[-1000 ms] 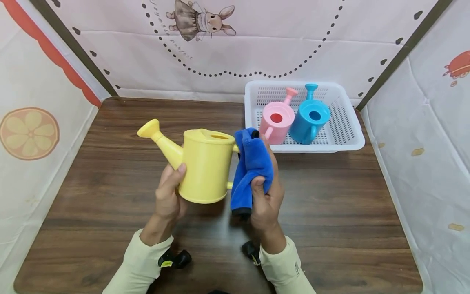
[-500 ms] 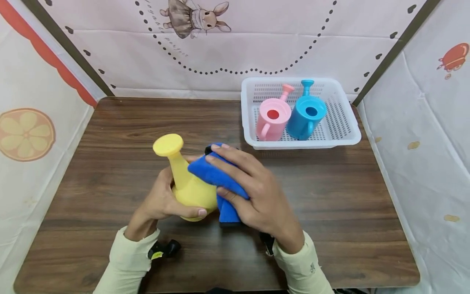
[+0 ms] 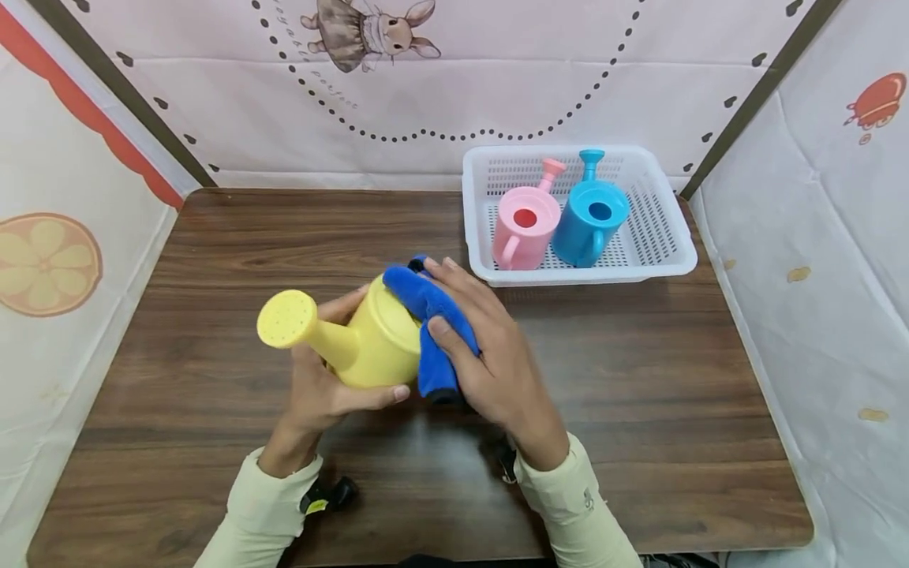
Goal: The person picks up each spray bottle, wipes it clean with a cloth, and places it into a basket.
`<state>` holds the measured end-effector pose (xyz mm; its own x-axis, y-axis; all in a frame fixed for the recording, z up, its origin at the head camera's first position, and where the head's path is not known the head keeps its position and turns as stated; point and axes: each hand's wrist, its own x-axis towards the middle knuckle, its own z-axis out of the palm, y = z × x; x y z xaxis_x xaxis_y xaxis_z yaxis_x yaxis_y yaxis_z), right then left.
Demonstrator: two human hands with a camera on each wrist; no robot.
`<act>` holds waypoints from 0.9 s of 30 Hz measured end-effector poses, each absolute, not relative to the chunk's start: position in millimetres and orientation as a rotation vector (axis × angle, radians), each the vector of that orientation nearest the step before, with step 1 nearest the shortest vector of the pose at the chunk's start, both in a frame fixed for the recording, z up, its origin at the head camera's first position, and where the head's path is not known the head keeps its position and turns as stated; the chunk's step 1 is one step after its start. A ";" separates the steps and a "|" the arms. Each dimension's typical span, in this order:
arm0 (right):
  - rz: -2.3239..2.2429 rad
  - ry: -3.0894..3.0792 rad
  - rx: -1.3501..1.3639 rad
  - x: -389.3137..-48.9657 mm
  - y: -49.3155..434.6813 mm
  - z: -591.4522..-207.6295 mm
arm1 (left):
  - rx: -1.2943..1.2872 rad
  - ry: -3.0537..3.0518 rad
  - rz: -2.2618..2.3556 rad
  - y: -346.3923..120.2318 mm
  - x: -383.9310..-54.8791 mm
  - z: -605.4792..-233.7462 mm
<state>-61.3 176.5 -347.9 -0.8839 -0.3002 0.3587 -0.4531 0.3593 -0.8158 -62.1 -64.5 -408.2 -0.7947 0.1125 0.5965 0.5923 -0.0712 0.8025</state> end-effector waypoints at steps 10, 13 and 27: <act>1.233 -2.278 1.108 -51.6 165.3 -343.3 | -0.810 -2.042 -1.707 -76.2 -58.5 -404.9; 1.339 -2.340 1.058 -59.3 160.9 -339.9 | -0.807 -2.034 -1.651 -76.9 -55.0 -409.1; 1.369 -2.281 1.040 -39.7 172.3 -349.4 | -0.809 -2.022 -1.691 -72.4 -53.2 -402.1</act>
